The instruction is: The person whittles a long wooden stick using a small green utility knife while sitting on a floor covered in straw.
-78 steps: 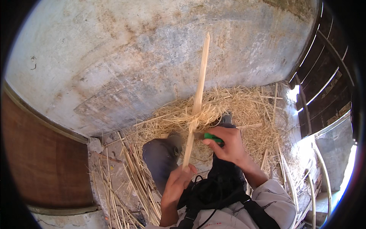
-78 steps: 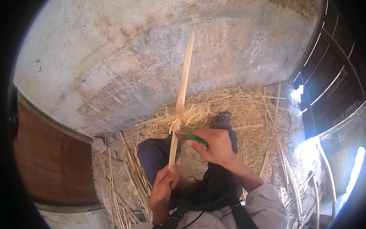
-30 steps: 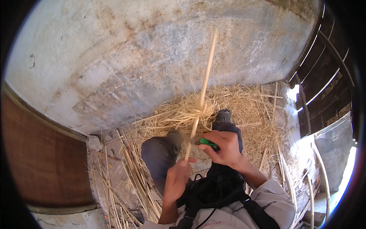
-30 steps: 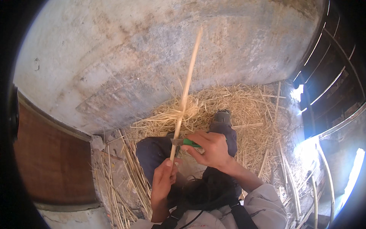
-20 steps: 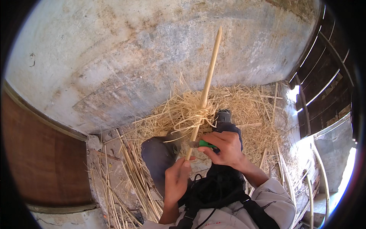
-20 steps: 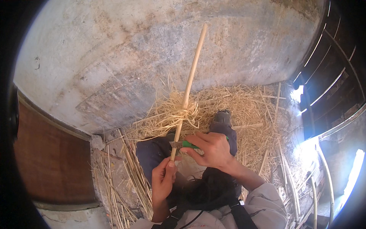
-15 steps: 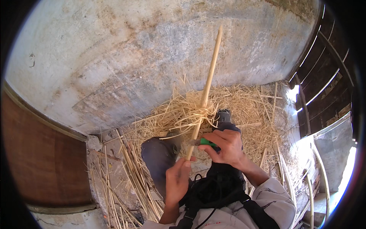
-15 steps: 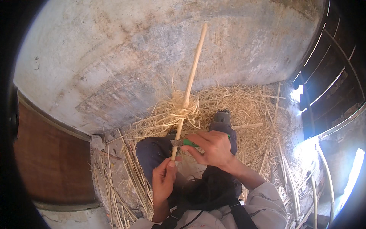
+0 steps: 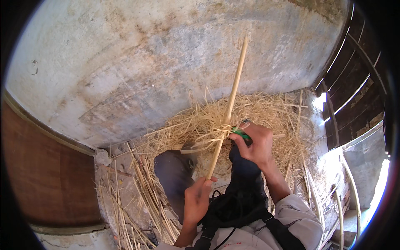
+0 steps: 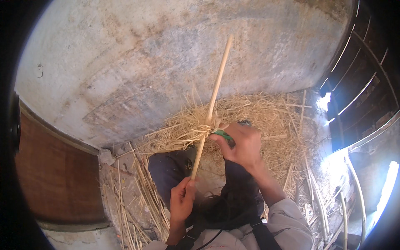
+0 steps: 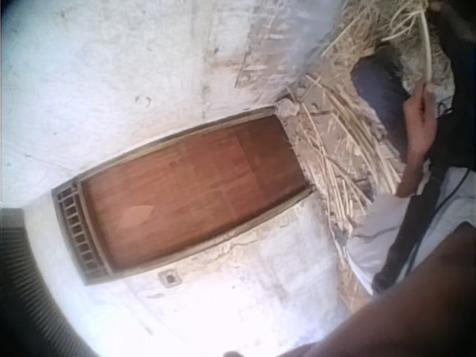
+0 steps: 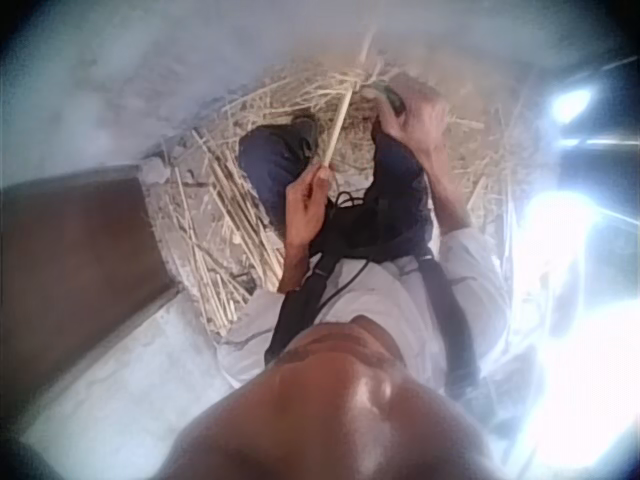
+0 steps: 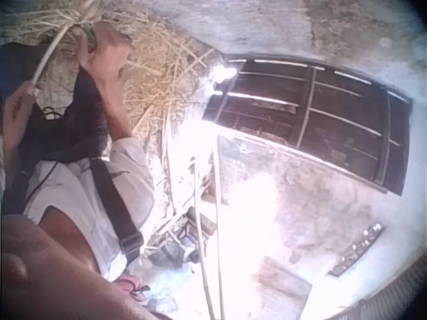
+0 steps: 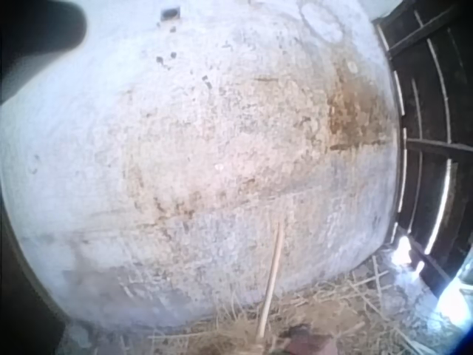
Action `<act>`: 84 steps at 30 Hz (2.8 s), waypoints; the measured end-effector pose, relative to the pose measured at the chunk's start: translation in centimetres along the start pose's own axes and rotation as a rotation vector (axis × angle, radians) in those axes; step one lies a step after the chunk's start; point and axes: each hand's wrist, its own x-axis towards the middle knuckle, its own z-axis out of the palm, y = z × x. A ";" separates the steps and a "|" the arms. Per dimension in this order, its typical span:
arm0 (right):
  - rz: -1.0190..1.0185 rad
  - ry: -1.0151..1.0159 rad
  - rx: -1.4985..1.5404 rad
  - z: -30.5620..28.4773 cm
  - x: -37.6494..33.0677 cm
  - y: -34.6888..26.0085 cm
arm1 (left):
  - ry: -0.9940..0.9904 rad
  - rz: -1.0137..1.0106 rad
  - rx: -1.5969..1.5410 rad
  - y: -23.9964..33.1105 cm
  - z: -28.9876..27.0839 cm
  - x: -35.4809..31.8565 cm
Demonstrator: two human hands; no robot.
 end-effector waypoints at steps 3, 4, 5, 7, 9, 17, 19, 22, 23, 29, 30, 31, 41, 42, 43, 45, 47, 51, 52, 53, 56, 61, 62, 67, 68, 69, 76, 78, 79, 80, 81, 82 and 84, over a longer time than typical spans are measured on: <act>0.054 -0.004 0.093 0.7 -0.2 0.5 | -0.016 0.009 -0.032 -1.2 -0.1 -0.1; 0.072 -0.017 0.136 0.9 -0.3 0.5 | -0.022 0.013 -0.049 -1.4 -0.2 -0.1; 0.112 -0.085 0.164 0.6 -0.2 0.6 | -0.037 -0.004 -0.059 -1.5 -0.3 0.0; 0.192 -0.221 0.226 -0.3 0.1 0.8 | -0.067 -0.039 -0.075 -1.5 -0.6 0.3; 0.189 -0.277 0.338 -0.4 -0.3 0.4 | -0.088 -0.082 -0.147 -1.4 -0.9 0.6; -0.080 -0.248 0.221 0.4 -2.2 -1.2 | -0.109 -0.134 -0.257 -0.2 -1.1 1.5; -0.096 -0.250 0.157 0.1 -2.2 -1.4 | -0.116 -0.135 -0.250 0.1 -1.0 1.4; -0.112 -0.231 0.105 0.1 -2.1 -1.5 | -0.117 -0.128 -0.201 0.2 -1.0 1.1; -0.124 -0.218 0.091 0.1 -2.1 -1.5 | -0.114 -0.121 -0.191 0.3 -1.0 1.0; -0.158 -0.139 0.001 0.1 -2.0 -1.5 | -0.098 -0.064 -0.158 0.1 -0.6 0.8; -0.153 -0.123 0.005 0.2 -1.9 -1.3 | -0.103 -0.067 -0.159 0.1 -0.5 0.8; -0.149 -0.106 0.009 0.2 -1.9 -1.2 | -0.108 -0.070 -0.160 0.1 -0.4 0.8; 0.026 -0.053 0.027 -0.1 -0.4 0.4 | -0.123 -0.088 -0.165 -1.4 -0.5 -0.3; 0.050 -0.085 0.022 -0.2 -0.6 0.4 | -0.135 -0.104 -0.192 -1.6 -0.7 -0.3; 0.074 -0.119 0.016 -0.2 -0.8 0.4 | -0.147 -0.119 -0.219 -1.7 -0.8 -0.3; 0.013 -0.096 0.112 0.1 -1.3 0.0 | -0.135 -0.139 -0.275 -1.5 -0.9 0.0; -0.056 -0.101 0.158 0.3 -1.9 -0.6 | -0.129 -0.163 -0.307 -1.0 -1.0 0.4; -0.133 -0.177 0.122 1.0 -3.1 -1.3 | -0.121 -0.186 -0.305 -0.1 -1.0 0.5; -0.135 -0.197 0.101 1.1 -3.2 -1.2 | -0.121 -0.180 -0.302 0.0 -0.9 0.6; -0.141 -0.181 0.081 1.1 -3.2 -1.3 | -0.117 -0.152 -0.275 -0.1 -0.8 0.6; -0.162 -0.131 0.041 1.1 -2.9 -1.4 | -0.103 -0.093 -0.213 -0.2 -0.6 0.6; -0.184 -0.097 0.007 0.9 -2.5 -1.5 | -0.115 -0.082 -0.213 -0.1 -0.6 0.4; -0.184 -0.093 0.009 1.0 -2.5 -1.5 | -0.116 -0.089 -0.211 0.0 -0.7 0.4; -0.189 -0.074 0.019 1.3 -2.2 -1.5 | -0.115 -0.108 -0.215 0.3 -0.8 0.5; -0.191 -0.087 0.007 1.2 -2.1 -1.6 | -0.110 -0.110 -0.218 0.4 -0.8 0.4; -0.191 -0.100 -0.008 0.8 -1.9 -1.7 | -0.108 -0.112 -0.222 0.6 -0.7 0.4; -0.032 -0.037 -0.019 0.7 0.1 0.1 | -0.139 -0.171 -0.246 -0.7 -0.5 -0.5; 0.004 -0.103 0.044 0.5 0.3 0.0 | -0.123 -0.225 -0.246 -0.6 -0.7 -0.7; 0.036 -0.143 0.074 0.5 0.3 -0.1 | -0.114 -0.252 -0.247 -0.6 -0.8 -0.7; 0.069 -0.183 0.103 0.5 0.3 -0.1 | -0.117 -0.270 -0.266 -0.7 -1.0 -0.6; 0.086 -0.201 0.142 0.6 0.1 0.0 | -0.121 -0.288 -0.283 -0.7 -1.3 -0.3; 0.103 -0.219 0.180 0.7 -0.3 0.1 | -0.126 -0.305 -0.299 -0.8 -1.5 0.0; 0.117 -0.259 0.270 0.8 -0.9 -0.2 | -0.109 -0.232 -0.338 -1.0 -1.7 0.4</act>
